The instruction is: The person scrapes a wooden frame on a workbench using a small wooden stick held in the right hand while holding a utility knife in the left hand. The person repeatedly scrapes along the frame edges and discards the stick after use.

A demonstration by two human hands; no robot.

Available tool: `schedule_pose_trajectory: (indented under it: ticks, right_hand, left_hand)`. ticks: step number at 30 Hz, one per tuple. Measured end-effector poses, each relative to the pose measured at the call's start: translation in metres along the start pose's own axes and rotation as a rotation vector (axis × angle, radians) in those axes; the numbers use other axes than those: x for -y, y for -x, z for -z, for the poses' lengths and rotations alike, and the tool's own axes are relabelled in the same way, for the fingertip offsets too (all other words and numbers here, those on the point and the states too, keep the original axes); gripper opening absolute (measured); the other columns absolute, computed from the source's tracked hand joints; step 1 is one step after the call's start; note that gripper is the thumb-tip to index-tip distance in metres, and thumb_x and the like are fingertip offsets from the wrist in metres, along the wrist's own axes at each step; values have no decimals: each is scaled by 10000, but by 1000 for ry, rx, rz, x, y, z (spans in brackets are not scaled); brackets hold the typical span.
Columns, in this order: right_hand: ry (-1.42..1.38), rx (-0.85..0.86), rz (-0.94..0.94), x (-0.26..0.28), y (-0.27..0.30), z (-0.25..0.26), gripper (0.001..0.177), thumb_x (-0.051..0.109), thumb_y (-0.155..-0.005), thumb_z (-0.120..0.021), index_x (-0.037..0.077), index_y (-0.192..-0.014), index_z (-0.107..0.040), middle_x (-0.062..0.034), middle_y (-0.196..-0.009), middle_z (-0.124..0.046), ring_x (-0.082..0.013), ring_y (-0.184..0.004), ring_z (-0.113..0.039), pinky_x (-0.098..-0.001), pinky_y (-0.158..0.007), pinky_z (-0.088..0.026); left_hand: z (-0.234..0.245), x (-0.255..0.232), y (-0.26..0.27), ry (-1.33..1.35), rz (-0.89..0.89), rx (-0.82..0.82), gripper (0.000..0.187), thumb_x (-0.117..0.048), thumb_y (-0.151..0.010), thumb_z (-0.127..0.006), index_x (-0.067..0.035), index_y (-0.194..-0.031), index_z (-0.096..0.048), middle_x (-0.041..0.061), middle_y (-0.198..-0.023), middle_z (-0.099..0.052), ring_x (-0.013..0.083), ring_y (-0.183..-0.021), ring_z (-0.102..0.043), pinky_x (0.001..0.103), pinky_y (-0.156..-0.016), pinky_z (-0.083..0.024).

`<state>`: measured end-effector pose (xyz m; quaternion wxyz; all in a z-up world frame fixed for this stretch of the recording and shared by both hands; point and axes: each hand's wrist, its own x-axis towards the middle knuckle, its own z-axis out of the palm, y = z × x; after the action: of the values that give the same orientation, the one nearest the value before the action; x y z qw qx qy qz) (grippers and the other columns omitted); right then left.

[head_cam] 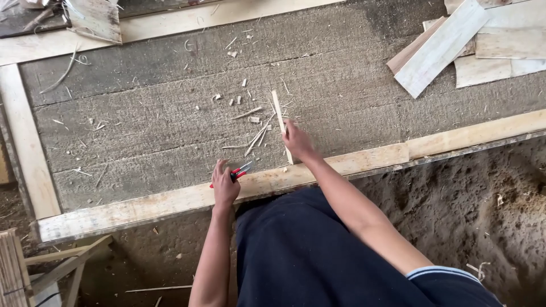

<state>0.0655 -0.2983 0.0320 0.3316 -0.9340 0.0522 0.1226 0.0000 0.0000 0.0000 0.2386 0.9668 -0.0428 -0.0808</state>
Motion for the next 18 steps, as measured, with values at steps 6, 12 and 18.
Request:
schedule_pose_trajectory:
  ticks: [6,12,18]
  right_hand:
    - [52,-193,-104,30,19,62,350,103,-992,-500,96,-1337,-448,-264,-986,-702,-469,-812,-720,-595,-683,-566]
    - [188,-90,-221,26,17,11,354,174,-1010,-471,144,-1358,-413,-223,-1077,-679,-467,-880,-726,-599,-749,-585]
    - [-62,-18,-11,103,-8,-39,355,222,-1028,-455,150,-1376,-453,-195,-975,-705,-429,-826,-737,-542,-683,-595]
  left_hand:
    - [5,48,6,-27,42,75,254,-74,-693,-707,-87,-924,-601,38,-1476,-469,316,-1468,-416,477,-1160,-394]
    - [27,79,7,-3,98,81,236,-72,-716,-699,-105,-934,-612,31,-1496,-441,306,-1474,-406,484,-1126,-417]
    - [51,94,1,-25,109,89,226,-79,-735,-716,-101,-940,-622,43,-1531,-434,313,-1483,-397,496,-1165,-383]
